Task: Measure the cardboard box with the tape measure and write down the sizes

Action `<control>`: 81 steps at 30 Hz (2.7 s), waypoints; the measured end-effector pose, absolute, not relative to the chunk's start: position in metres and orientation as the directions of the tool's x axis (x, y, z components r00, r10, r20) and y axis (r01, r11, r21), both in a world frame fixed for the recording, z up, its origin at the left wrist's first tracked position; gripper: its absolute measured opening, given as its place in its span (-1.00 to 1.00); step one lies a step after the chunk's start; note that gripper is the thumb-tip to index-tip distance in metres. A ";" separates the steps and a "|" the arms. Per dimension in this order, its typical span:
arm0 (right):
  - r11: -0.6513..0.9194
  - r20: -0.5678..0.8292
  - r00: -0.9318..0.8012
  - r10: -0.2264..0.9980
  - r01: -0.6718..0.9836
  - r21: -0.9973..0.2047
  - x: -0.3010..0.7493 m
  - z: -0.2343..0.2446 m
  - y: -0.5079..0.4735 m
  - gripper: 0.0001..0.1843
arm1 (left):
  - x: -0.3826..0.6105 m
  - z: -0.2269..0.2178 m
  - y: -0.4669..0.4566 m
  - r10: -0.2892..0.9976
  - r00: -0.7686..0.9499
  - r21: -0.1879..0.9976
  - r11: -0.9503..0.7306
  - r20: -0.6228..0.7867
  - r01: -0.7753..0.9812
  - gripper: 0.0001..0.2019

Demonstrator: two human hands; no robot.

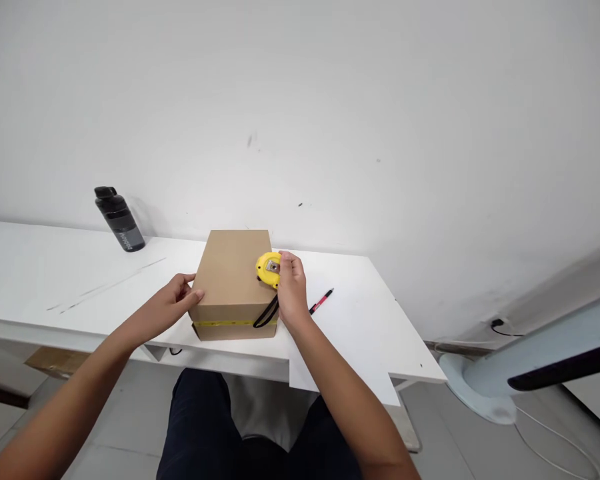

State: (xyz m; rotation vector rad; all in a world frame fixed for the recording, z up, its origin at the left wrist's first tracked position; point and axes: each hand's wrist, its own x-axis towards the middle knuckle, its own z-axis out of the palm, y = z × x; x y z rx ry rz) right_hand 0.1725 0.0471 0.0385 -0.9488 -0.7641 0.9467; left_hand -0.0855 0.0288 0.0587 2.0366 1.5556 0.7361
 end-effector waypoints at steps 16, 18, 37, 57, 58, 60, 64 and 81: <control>0.192 0.217 0.002 0.976 -0.473 -0.860 0.178 0.060 -0.055 -0.39 | 0.018 0.072 -0.027 0.352 0.574 -0.041 -0.827 0.739 0.561 -0.22; 0.180 0.249 -0.085 0.965 -0.478 -0.860 0.186 0.053 -0.058 -0.52 | 0.013 0.076 -0.023 0.344 0.612 -0.055 -0.842 0.712 0.537 -0.27; 0.484 0.281 0.450 0.848 -0.440 -0.756 0.246 0.042 0.012 -0.44 | -0.089 0.055 0.036 0.512 0.228 0.201 -0.651 0.828 0.732 -0.80; 0.431 0.263 0.399 0.879 -0.427 -0.795 0.217 -0.014 0.008 -0.42 | -0.100 0.007 0.010 0.507 0.408 0.107 -0.716 0.759 0.690 -0.50; 0.432 0.264 0.402 0.877 -0.420 -0.798 0.218 -0.015 0.007 -0.40 | -0.100 0.006 0.010 0.503 0.395 0.111 -0.714 0.769 0.692 -0.51; 0.434 0.267 0.405 0.875 -0.407 -0.804 0.221 -0.017 0.007 -0.38 | -0.099 0.005 0.012 0.492 0.369 0.111 -0.703 0.788 0.702 -0.56; 0.423 0.271 0.382 0.884 -0.402 -0.812 0.223 -0.020 0.009 -0.38 | -0.097 0.008 0.014 0.518 0.357 0.142 -0.697 0.777 0.703 -0.65; 0.362 0.301 0.231 0.925 -0.294 -0.885 0.193 -0.010 -0.065 -0.49 | -0.017 0.016 -0.043 0.151 0.438 -0.245 -0.651 0.886 0.719 -0.71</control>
